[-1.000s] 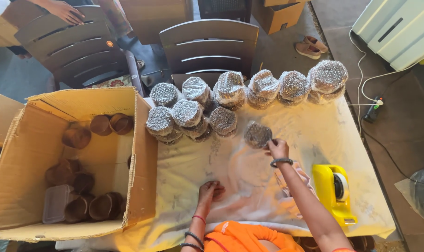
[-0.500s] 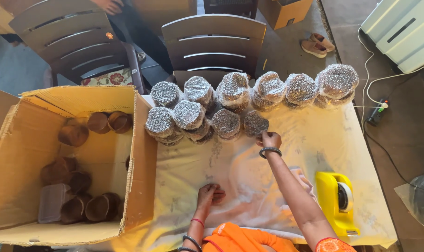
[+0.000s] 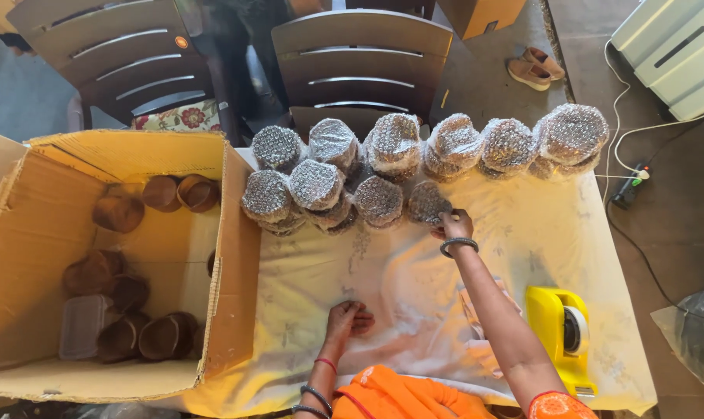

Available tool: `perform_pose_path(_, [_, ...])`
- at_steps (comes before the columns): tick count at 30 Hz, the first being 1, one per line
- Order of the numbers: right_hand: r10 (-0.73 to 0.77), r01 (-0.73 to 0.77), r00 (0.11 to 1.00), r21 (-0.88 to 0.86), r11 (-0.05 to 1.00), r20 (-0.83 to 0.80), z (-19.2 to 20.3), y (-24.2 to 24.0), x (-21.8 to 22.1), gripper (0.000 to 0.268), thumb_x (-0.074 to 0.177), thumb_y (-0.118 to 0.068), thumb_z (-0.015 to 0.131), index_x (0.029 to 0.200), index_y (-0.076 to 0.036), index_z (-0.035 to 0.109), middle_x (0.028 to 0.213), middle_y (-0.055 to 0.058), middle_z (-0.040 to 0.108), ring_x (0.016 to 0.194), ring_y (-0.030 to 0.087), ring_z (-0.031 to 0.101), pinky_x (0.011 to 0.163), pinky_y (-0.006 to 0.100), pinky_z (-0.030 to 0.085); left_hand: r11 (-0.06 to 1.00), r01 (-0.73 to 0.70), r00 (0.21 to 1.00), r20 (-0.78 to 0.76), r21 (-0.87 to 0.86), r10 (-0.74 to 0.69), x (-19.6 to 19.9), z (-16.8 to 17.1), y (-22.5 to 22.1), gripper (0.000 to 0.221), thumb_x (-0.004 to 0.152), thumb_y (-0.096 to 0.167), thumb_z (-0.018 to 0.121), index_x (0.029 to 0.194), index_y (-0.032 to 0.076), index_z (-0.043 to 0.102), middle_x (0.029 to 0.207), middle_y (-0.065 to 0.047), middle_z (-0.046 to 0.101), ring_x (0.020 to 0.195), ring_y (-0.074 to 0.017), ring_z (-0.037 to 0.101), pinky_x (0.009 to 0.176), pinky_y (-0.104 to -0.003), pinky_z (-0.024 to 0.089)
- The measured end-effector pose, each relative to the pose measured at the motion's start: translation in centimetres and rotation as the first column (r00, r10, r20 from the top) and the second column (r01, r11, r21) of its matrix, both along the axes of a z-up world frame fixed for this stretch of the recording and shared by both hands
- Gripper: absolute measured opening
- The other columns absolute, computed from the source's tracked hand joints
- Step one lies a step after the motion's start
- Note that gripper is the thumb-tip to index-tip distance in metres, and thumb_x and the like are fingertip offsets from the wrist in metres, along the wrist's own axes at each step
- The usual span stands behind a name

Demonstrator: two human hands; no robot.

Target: Wrapping small brown clay pots in bubble wrap and plastic for shipping.

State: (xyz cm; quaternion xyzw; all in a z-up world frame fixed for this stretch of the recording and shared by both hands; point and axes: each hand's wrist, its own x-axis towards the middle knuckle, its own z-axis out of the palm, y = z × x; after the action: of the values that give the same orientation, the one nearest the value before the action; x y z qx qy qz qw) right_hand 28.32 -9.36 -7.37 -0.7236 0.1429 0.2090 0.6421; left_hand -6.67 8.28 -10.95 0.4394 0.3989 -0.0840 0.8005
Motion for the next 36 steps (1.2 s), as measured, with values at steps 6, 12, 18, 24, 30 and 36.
perform_pose_path(6, [-0.217, 0.221, 0.975, 0.134, 0.966, -0.047, -1.9, 1.3, -1.2, 0.039, 0.092, -0.014, 0.069, 0.121, 0.005, 0.049, 0.091, 0.02, 0.067, 0.064, 0.03, 0.072, 0.054, 0.042, 0.064, 1.0, 0.026, 1.0, 0.008, -0.008, -0.026, 0.1, 0.0, 0.3, 0.029, 0.102, 0.032, 0.057, 0.106, 0.004, 0.066, 0.091, -0.014, 0.079, 0.078, -0.0234, 0.078, 0.064, -0.034, 0.062])
perform_pose_path(12, [-0.162, 0.162, 0.987, 0.012, 0.987, 0.014, 2.7, 2.9, -2.9, 0.042, 0.091, -0.014, 0.069, 0.122, 0.003, 0.046, 0.092, 0.019, 0.07, 0.068, 0.027, 0.075, 0.055, 0.038, 0.065, 1.0, 0.019, 1.0, 0.008, -0.013, -0.019, 0.1, 0.1, 0.3, 0.028, 0.102, 0.031, 0.057, 0.105, 0.004, 0.066, 0.091, -0.014, 0.079, 0.077, -0.0233, 0.078, 0.064, -0.034, 0.061])
perform_pose_path(18, [-0.01, 0.012, 0.994, -0.022, 1.0, 0.106, 0.0, -1.0, -3.6, 0.043, 0.095, -0.029, 0.073, 0.124, -0.002, 0.058, 0.094, 0.013, 0.073, 0.074, 0.024, 0.076, 0.058, 0.04, 0.061, 0.999, 0.036, 0.999, 0.005, -0.02, -0.036, 0.3, 0.2, 0.4, 0.028, 0.103, 0.031, 0.055, 0.106, 0.005, 0.065, 0.092, -0.015, 0.079, 0.078, -0.0238, 0.078, 0.064, -0.035, 0.062])
perform_pose_path(24, [0.632, -0.137, 0.772, -0.951, 0.277, 0.073, 7.8, -8.9, -12.1, 0.062, 0.081, -0.058, 0.069, 0.132, -0.024, 0.066, 0.145, 0.001, 0.054, 0.142, 0.024, 0.042, 0.111, 0.059, 0.038, 0.999, 0.041, 0.999, -0.001, -0.005, -0.041, 0.5, 0.2, 0.4, 0.028, 0.103, 0.031, 0.054, 0.106, 0.004, 0.064, 0.093, -0.015, 0.078, 0.079, -0.0245, 0.078, 0.065, -0.035, 0.062])
perform_pose_path(30, [0.695, -0.205, 0.719, -0.961, 0.186, -0.019, 5.8, -16.4, -20.2, 0.074, 0.073, -0.054, 0.077, 0.138, -0.027, 0.057, 0.152, 0.004, 0.042, 0.138, 0.032, 0.038, 0.106, 0.055, 0.04, 0.997, 0.05, 0.999, 0.0, 0.057, -0.05, 0.4, -0.8, 0.2, 0.029, 0.103, 0.029, 0.053, 0.109, 0.003, 0.063, 0.095, -0.015, 0.078, 0.082, -0.0251, 0.078, 0.068, -0.034, 0.063])
perform_pose_path(36, [0.745, -0.342, 0.663, -0.856, 0.387, 0.072, 2.7, -22.1, -23.8, 0.051, 0.075, -0.018, 0.074, 0.124, -0.029, 0.07, 0.139, -0.001, 0.059, 0.118, 0.028, 0.062, 0.094, 0.038, 0.057, 0.951, 0.27, 0.962, -0.013, 0.152, -0.271, -1.2, 0.7, -2.0, 0.029, 0.105, 0.028, 0.058, 0.111, 0.0, 0.066, 0.095, -0.013, 0.076, 0.078, -0.0186, 0.072, 0.069, -0.03, 0.058])
